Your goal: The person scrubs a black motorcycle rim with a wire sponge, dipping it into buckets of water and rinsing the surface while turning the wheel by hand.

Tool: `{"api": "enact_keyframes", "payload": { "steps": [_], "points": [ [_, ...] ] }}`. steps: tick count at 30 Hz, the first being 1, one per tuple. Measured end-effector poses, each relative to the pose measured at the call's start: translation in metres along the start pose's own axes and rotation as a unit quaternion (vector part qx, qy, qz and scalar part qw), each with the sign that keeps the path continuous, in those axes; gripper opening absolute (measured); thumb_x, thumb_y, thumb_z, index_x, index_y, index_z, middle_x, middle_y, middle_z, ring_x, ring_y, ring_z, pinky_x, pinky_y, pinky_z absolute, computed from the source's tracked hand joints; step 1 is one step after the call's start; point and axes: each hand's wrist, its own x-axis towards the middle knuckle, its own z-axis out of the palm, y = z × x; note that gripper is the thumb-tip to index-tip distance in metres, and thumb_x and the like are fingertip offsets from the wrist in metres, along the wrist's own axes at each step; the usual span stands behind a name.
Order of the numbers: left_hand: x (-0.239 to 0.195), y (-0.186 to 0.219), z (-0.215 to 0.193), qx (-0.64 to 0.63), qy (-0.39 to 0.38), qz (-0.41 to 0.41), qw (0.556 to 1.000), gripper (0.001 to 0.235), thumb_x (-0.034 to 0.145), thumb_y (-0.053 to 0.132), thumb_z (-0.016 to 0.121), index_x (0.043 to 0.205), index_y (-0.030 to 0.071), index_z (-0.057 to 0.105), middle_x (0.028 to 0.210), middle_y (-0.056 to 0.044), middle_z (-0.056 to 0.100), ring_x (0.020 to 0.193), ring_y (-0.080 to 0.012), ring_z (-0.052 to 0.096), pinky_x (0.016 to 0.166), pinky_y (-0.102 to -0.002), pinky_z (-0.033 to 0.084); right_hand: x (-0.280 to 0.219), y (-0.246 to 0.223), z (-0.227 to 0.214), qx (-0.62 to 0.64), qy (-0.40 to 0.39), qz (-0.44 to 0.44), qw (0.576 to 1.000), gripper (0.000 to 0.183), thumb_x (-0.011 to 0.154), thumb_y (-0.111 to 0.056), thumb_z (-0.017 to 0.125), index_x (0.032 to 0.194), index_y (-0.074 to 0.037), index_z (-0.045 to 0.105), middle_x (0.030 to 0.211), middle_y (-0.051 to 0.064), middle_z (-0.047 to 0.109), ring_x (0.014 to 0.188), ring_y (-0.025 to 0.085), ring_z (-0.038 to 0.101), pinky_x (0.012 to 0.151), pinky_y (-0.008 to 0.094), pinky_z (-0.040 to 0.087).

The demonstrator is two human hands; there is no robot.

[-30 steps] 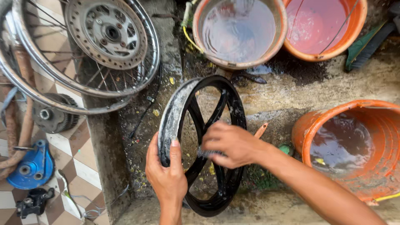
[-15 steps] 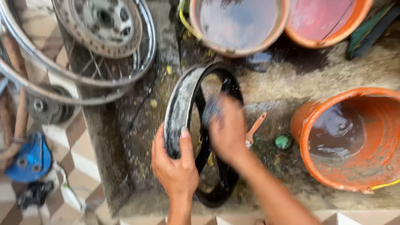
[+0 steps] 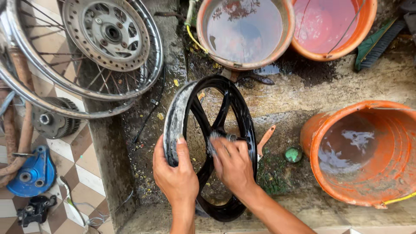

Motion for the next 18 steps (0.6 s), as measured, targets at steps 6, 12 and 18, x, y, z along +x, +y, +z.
{"api": "enact_keyframes", "payload": {
  "steps": [6,12,18],
  "points": [
    [0.013,0.001,-0.006,-0.017,-0.023,-0.009,1.000,0.049,0.095,0.036,0.067,0.127,-0.002,0.066,0.114,-0.019,0.072,0.100,-0.0306,0.071,0.089,-0.041,0.052,-0.014,0.027,-0.054,0.003,-0.117,0.111,0.987,0.031,0.087,-0.007,0.071,0.118,-0.008,0.070,0.114,0.008,0.072,0.089,0.024,0.064,0.080,0.038,0.053],
    [-0.005,0.012,-0.001,0.009,-0.023,0.007,1.000,0.050,0.095,0.034,0.067,0.129,-0.002,0.064,0.112,-0.019,0.071,0.099,-0.0306,0.070,0.088,-0.042,0.052,0.065,0.035,-0.032,0.108,-0.122,0.181,0.970,0.039,0.098,-0.011,0.068,0.133,0.003,0.059,0.125,0.021,0.065,0.110,0.036,0.061,0.093,0.048,0.046],
    [-0.003,0.018,-0.007,0.010,-0.043,-0.025,0.999,0.050,0.095,0.035,0.066,0.129,-0.001,0.063,0.109,-0.017,0.071,0.097,-0.0297,0.070,0.086,-0.043,0.052,0.026,0.024,-0.018,-0.009,-0.069,-0.189,0.980,0.035,0.073,-0.010,0.071,0.107,-0.003,0.065,0.109,0.013,0.070,0.103,0.033,0.065,0.088,0.047,0.050]
  ]
}}
